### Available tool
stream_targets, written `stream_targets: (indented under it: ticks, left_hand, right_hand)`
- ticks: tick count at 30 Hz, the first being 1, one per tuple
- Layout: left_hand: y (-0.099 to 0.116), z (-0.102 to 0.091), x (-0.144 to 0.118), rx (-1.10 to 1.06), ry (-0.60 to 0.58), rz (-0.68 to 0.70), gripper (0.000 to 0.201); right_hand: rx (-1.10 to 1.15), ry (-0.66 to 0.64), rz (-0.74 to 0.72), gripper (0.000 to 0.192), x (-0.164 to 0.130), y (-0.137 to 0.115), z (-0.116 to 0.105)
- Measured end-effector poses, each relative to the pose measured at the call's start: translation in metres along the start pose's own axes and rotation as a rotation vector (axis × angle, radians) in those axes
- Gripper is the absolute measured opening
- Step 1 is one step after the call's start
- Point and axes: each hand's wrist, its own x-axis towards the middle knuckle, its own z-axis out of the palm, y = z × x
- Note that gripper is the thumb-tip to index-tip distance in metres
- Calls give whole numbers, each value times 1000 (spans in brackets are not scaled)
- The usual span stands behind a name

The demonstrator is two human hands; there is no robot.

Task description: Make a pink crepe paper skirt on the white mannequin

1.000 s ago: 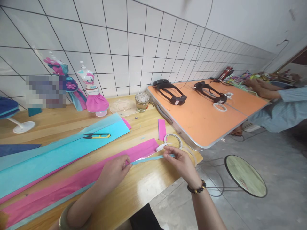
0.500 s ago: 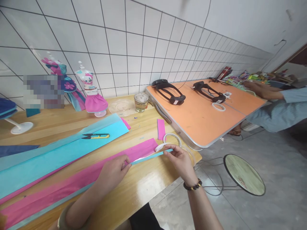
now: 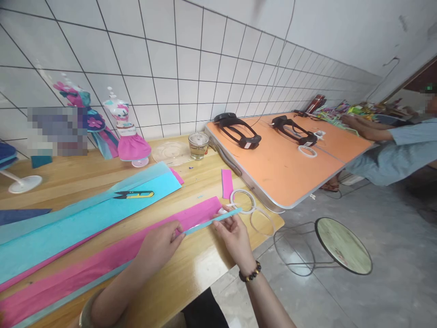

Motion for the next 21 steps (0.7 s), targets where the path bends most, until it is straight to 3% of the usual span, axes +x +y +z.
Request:
stream_targets:
  ticks: [8, 21]
  left_hand:
    - [-1, 1, 1, -4, 16, 9, 8]
    - [-1, 2, 2, -6, 9, 7, 8]
  right_hand:
    - [-152, 93, -38, 55, -1, 6, 17]
    - [-426, 104, -104, 42, 6, 10, 15]
